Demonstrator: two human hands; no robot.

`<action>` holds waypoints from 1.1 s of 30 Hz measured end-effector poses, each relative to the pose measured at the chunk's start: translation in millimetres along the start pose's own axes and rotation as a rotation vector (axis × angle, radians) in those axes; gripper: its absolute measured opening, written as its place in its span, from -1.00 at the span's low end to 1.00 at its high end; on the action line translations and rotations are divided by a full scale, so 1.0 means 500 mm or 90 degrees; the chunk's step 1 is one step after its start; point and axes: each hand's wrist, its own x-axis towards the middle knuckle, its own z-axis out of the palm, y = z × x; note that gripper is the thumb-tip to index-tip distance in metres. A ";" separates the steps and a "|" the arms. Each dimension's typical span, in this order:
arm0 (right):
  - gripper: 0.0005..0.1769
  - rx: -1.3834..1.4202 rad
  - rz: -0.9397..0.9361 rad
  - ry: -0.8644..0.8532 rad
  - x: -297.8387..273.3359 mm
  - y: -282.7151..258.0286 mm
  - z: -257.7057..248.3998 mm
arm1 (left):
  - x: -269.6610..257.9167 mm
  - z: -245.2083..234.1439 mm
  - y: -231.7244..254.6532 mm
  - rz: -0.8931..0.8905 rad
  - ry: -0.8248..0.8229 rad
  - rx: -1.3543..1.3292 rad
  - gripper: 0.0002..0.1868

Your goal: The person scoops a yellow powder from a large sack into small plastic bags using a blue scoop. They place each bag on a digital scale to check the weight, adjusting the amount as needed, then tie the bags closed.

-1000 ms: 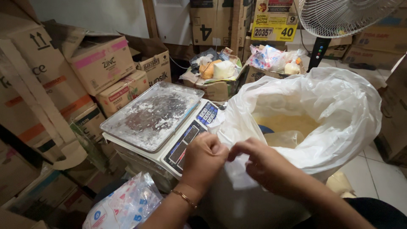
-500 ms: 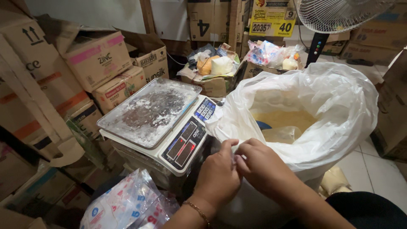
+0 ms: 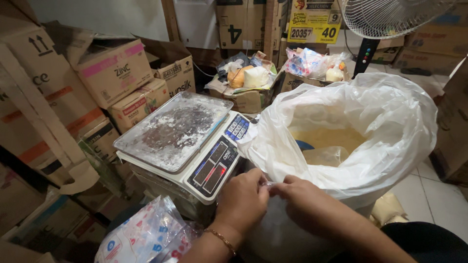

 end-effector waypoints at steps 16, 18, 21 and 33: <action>-0.73 0.055 0.144 0.033 0.007 0.002 -0.039 | -0.034 0.020 0.044 0.223 0.017 -0.185 -0.64; -0.66 0.032 0.104 0.033 0.003 0.009 -0.038 | -0.036 0.023 0.040 0.253 0.035 -0.163 -0.79; -0.65 -0.044 0.087 -0.006 0.003 0.023 -0.033 | -0.026 0.017 0.029 0.302 -0.014 -0.061 -0.91; -0.82 -0.038 0.065 -0.196 -0.019 0.019 -0.015 | 0.001 0.013 0.019 0.205 0.004 0.031 -0.96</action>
